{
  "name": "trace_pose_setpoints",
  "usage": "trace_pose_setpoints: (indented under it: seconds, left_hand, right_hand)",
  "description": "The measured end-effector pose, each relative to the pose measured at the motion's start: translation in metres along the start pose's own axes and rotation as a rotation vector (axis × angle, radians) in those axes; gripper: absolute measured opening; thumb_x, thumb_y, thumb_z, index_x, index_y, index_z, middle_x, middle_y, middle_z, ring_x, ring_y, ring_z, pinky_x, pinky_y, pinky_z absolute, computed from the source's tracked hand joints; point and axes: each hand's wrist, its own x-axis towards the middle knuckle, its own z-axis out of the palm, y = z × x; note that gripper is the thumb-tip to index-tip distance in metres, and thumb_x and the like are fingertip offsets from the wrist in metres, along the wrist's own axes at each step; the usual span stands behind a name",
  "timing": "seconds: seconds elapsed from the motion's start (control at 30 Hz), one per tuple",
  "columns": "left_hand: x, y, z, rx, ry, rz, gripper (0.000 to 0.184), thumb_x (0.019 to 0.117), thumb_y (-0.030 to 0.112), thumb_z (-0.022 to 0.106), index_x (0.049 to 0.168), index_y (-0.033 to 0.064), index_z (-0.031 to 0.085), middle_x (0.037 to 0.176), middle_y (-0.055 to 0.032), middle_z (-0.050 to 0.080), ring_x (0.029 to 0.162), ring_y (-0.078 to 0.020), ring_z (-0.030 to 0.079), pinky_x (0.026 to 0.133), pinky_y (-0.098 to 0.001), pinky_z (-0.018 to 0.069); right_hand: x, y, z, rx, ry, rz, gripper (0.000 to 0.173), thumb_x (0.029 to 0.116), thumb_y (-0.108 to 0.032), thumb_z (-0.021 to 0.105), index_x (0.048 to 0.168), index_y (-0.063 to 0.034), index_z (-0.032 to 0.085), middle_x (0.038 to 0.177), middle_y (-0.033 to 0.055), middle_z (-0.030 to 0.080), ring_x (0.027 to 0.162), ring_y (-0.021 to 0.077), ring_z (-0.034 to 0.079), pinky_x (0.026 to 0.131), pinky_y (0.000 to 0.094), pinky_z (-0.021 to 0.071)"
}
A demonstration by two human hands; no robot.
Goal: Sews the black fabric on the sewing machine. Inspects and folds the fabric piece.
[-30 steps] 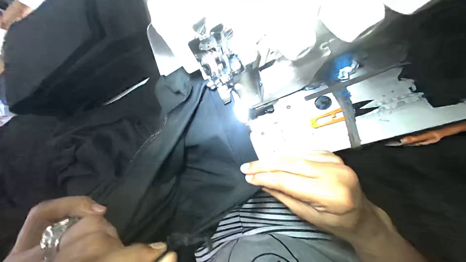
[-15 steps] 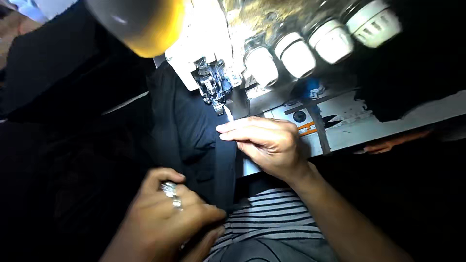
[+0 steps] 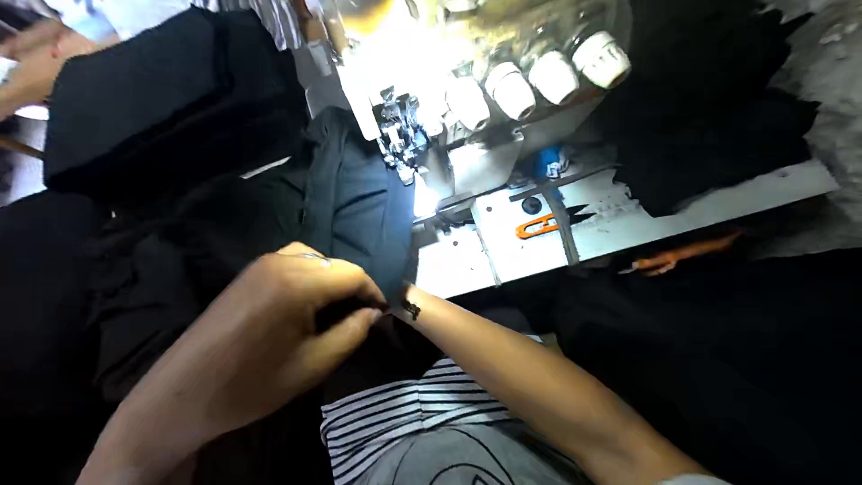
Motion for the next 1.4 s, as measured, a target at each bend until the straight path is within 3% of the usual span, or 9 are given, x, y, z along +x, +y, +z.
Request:
trace_pose_setpoints:
  seconds: [0.17,0.3,0.47,0.6,0.7,1.0,1.13,1.27,1.4]
  left_hand:
    - [-0.025,-0.017,-0.022,-0.033,0.214,-0.149,0.016,0.0923,0.039,0.070,0.100,0.0293,0.080,0.092,0.0187,0.073,0.090,0.0042,0.068,0.080,-0.0206,0.0578]
    - [-0.024,-0.015,-0.019,-0.020,0.243,-0.116,0.012,0.0921,0.038,0.071,0.097,0.0304,0.079,0.090,0.0213,0.074,0.091,0.0036,0.068,0.098,-0.0325,0.0524]
    - [-0.016,-0.001,-0.021,0.039,0.237,-0.087,0.014,0.0929,0.037,0.069,0.094,0.0285,0.079,0.085,0.0214,0.072,0.086,0.0054,0.066,0.102,-0.0381,0.0484]
    - [-0.016,0.009,-0.017,0.102,0.231,-0.081,0.014,0.0938,0.033,0.066,0.092,0.0259,0.079,0.078,0.0195,0.069,0.076,0.0055,0.063,0.102,-0.0409,0.0471]
    - [-0.015,0.016,-0.012,0.136,0.221,-0.079,0.015,0.0936,0.029,0.064,0.092,0.0243,0.078,0.075,0.0175,0.067,0.072,0.0045,0.062,0.101,-0.0449,0.0469]
    - [-0.009,0.036,0.011,0.376,0.277,-0.090,0.019,0.0954,0.027,0.063,0.095,0.0217,0.082,0.073,0.0050,0.069,0.067,-0.0125,0.061,0.087,-0.0478,0.0408]
    - [-0.003,0.045,0.046,0.253,0.172,-0.003,0.021,0.0982,0.027,0.059,0.090,0.0205,0.077,0.067,0.0039,0.064,0.066,-0.0141,0.060,0.089,-0.0466,0.0435]
    - [0.007,0.051,0.049,0.125,0.166,0.055,0.019,0.0968,0.024,0.062,0.085,0.0177,0.076,0.063,0.0032,0.057,0.062,-0.0132,0.054,0.087,-0.0439,0.0407]
    - [0.016,0.058,0.073,0.137,0.076,0.109,0.021,0.0979,0.022,0.059,0.083,0.0147,0.072,0.063,0.0022,0.056,0.065,-0.0160,0.056,0.087,-0.0427,0.0421]
  right_hand:
    - [-0.096,0.013,-0.046,0.064,0.485,-0.205,0.018,0.1000,-0.021,0.062,0.096,-0.0089,0.075,0.083,-0.0007,0.071,0.073,0.0055,0.067,0.070,0.0277,0.0582]
    - [-0.128,-0.004,-0.077,-0.128,0.942,-0.460,0.007,0.0875,-0.017,0.081,0.095,-0.0150,0.081,0.089,-0.0075,0.073,0.071,-0.0019,0.062,0.061,0.0154,0.0515]
    - [-0.120,-0.015,-0.092,-0.360,0.800,-0.696,0.014,0.0989,-0.018,0.069,0.103,-0.0096,0.079,0.106,0.0017,0.074,0.104,0.0088,0.068,0.092,0.0269,0.0568]
    - [-0.122,-0.014,-0.104,-0.464,0.780,-0.702,0.015,0.1002,-0.019,0.066,0.109,-0.0089,0.072,0.088,-0.0036,0.072,0.074,-0.0002,0.065,0.066,0.0184,0.0560]
    - [-0.117,-0.022,-0.104,-0.652,0.806,-0.832,0.020,0.0952,-0.019,0.069,0.112,-0.0116,0.078,0.065,-0.0021,0.065,0.051,0.0083,0.053,0.047,0.0274,0.0413]
    - [-0.115,0.004,-0.090,-0.700,0.896,-0.960,0.017,0.0974,-0.017,0.068,0.098,-0.0095,0.083,0.060,0.0023,0.063,0.054,0.0104,0.055,0.053,0.0259,0.0417]
    - [-0.128,0.036,-0.097,-0.432,0.767,-0.845,0.017,0.0995,-0.009,0.065,0.111,-0.0062,0.078,0.097,0.0041,0.077,0.087,0.0076,0.071,0.081,0.0242,0.0586]
    - [-0.147,0.050,-0.092,-0.316,0.731,-0.743,0.018,0.0954,0.000,0.064,0.107,-0.0031,0.077,0.113,0.0064,0.076,0.107,0.0107,0.072,0.094,0.0271,0.0598]
    - [-0.155,0.049,-0.083,-0.483,0.798,-0.765,0.009,0.0938,-0.014,0.075,0.092,-0.0143,0.083,0.107,0.0044,0.078,0.098,0.0117,0.071,0.083,0.0270,0.0564]
